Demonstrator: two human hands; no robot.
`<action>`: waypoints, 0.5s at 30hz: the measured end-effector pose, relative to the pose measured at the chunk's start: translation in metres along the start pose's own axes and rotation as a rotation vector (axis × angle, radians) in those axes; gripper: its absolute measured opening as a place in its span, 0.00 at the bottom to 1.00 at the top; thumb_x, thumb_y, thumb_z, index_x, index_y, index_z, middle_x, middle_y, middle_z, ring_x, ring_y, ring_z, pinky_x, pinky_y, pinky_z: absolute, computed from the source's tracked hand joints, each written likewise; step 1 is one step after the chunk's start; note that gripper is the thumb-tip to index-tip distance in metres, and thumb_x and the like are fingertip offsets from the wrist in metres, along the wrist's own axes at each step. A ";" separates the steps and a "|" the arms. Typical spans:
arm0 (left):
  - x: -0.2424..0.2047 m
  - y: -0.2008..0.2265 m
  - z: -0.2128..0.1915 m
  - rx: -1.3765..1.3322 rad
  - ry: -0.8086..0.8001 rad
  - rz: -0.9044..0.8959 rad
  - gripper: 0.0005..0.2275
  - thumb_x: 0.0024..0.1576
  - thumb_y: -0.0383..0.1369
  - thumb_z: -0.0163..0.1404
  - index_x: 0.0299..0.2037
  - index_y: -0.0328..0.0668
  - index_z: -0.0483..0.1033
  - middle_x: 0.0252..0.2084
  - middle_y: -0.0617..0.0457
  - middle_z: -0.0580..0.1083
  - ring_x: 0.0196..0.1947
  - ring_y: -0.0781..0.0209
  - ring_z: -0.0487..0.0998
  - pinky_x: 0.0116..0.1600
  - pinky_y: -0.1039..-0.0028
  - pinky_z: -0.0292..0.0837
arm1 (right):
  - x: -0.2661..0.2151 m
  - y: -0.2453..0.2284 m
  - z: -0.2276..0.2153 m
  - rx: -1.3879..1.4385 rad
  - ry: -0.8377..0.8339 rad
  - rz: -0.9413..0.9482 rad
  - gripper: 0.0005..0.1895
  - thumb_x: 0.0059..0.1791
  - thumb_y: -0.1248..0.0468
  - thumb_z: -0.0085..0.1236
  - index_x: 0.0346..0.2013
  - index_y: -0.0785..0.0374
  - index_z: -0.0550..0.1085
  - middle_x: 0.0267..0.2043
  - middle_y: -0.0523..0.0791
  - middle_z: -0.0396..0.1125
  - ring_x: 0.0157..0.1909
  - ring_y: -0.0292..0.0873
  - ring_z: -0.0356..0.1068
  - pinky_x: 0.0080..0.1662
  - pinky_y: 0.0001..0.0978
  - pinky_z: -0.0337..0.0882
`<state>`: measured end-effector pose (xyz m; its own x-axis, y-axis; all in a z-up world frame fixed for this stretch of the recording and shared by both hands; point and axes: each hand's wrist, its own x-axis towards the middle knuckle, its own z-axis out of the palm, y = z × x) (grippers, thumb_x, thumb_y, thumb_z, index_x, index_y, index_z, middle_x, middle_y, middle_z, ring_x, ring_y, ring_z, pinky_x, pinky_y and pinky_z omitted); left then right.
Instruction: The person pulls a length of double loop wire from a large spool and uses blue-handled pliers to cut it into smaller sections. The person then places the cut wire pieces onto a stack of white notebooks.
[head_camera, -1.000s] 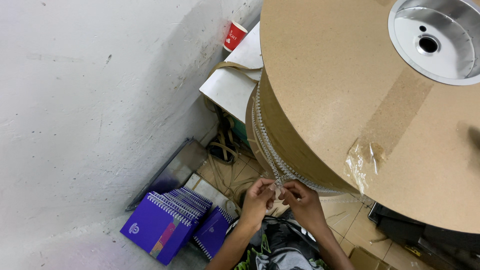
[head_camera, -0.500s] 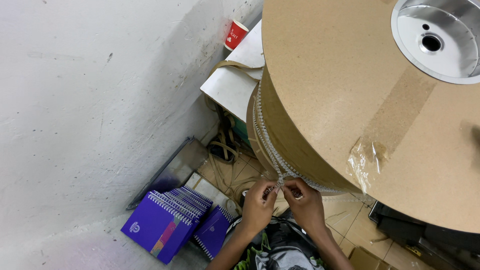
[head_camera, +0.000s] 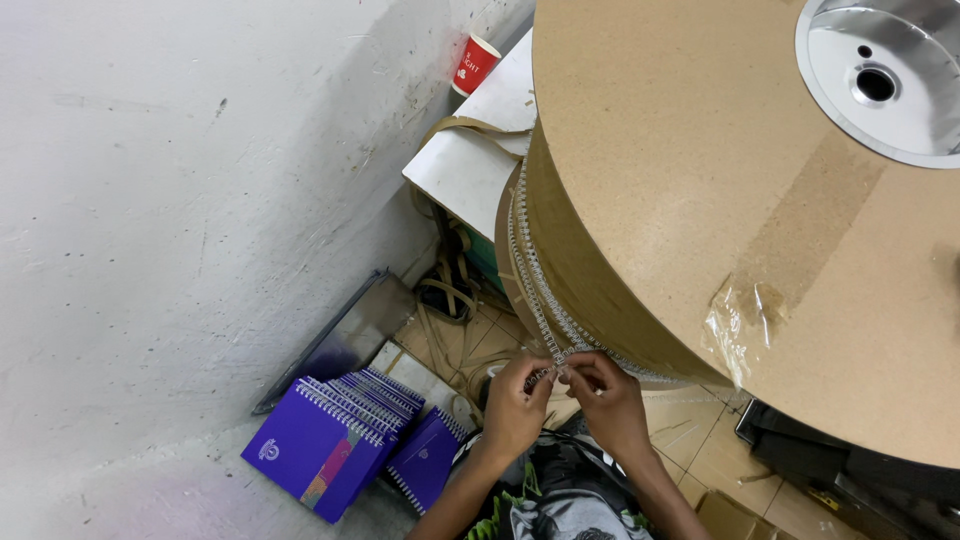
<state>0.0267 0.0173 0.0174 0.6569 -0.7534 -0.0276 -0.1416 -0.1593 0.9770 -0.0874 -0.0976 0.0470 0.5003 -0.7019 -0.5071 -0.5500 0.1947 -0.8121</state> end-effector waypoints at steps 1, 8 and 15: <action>-0.001 0.000 0.000 -0.010 -0.004 0.014 0.06 0.65 0.31 0.53 0.45 0.42 0.82 0.43 0.51 0.83 0.45 0.55 0.84 0.48 0.65 0.77 | 0.003 0.009 -0.001 -0.086 0.023 -0.117 0.06 0.53 0.63 0.63 0.43 0.59 0.82 0.37 0.43 0.82 0.39 0.37 0.78 0.45 0.33 0.79; -0.003 0.007 -0.002 -0.049 -0.013 -0.015 0.05 0.65 0.31 0.54 0.45 0.43 0.82 0.43 0.53 0.83 0.45 0.58 0.85 0.45 0.68 0.78 | 0.001 0.010 0.000 -0.249 0.064 -0.128 0.10 0.51 0.57 0.65 0.47 0.53 0.82 0.46 0.38 0.82 0.49 0.38 0.81 0.50 0.33 0.78; -0.001 -0.009 0.006 -0.572 -0.084 -0.287 0.04 0.67 0.30 0.54 0.45 0.38 0.78 0.31 0.51 0.77 0.31 0.67 0.74 0.34 0.76 0.70 | 0.000 0.011 0.006 -0.279 0.024 -0.364 0.02 0.51 0.63 0.64 0.36 0.56 0.81 0.35 0.38 0.79 0.37 0.35 0.77 0.40 0.30 0.74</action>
<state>0.0226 0.0154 0.0076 0.5460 -0.7828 -0.2985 0.4639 -0.0142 0.8858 -0.0895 -0.0909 0.0362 0.6802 -0.7070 -0.1936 -0.5020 -0.2569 -0.8258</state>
